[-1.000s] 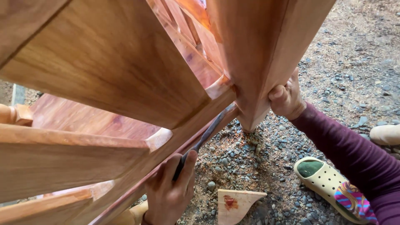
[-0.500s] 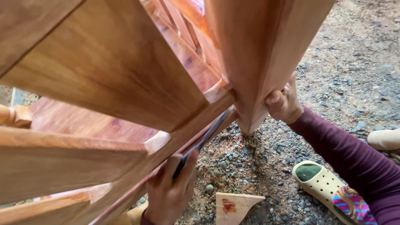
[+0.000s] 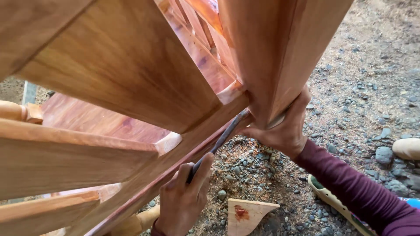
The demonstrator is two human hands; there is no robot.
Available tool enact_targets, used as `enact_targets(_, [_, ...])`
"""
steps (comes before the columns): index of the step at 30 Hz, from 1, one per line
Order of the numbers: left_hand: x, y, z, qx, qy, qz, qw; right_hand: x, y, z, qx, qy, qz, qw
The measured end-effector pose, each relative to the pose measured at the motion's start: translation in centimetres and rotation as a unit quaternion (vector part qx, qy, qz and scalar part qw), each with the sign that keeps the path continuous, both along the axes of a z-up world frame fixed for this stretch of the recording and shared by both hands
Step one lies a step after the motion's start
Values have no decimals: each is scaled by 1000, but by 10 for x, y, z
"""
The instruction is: Finishing and scraping excess wood material from a chair frame.
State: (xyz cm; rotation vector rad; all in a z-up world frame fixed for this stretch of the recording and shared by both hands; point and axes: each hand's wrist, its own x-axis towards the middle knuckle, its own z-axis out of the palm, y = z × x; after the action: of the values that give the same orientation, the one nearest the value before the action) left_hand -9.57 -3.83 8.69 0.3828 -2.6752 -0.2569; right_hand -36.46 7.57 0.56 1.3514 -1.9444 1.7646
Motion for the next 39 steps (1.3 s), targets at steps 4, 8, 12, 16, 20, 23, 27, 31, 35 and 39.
enact_targets(4, [0, -6, 9, -52, 10, -10, 999, 20, -4, 4, 29, -21, -53, 998])
enact_targets(8, [-1, -8, 13, -92, 31, -24, 995, 21, -5, 4, 46, -4, -88, 995])
enact_targets(12, [-4, -8, 5, -84, 21, -19, 996, 21, -4, -10, 61, -1, -109, 992])
enact_targets(16, [-8, -7, 11, -70, 9, -25, 997, 22, -4, -10, 63, -5, -121, 991])
enact_targets(20, [-5, -6, 8, -114, 17, -23, 993, 21, -5, -10, 55, -12, -109, 992])
enact_targets(23, [-6, -5, 11, -119, 5, -14, 993, 22, -3, -14, 56, -22, -101, 993])
enact_targets(27, [-5, -4, 13, -114, -16, -7, 993, 24, -5, -11, 55, -16, -98, 994])
enact_targets(31, [-10, -8, 8, -102, -4, -20, 995, 19, -6, -18, 38, -27, -93, 995])
enact_targets(35, [-14, -8, 7, -49, 0, -19, 999, 21, -5, -24, 46, -16, -96, 994])
enact_targets(39, [-12, -4, 12, -60, -39, -9, 997, 15, -9, -4, 54, 27, -127, 990])
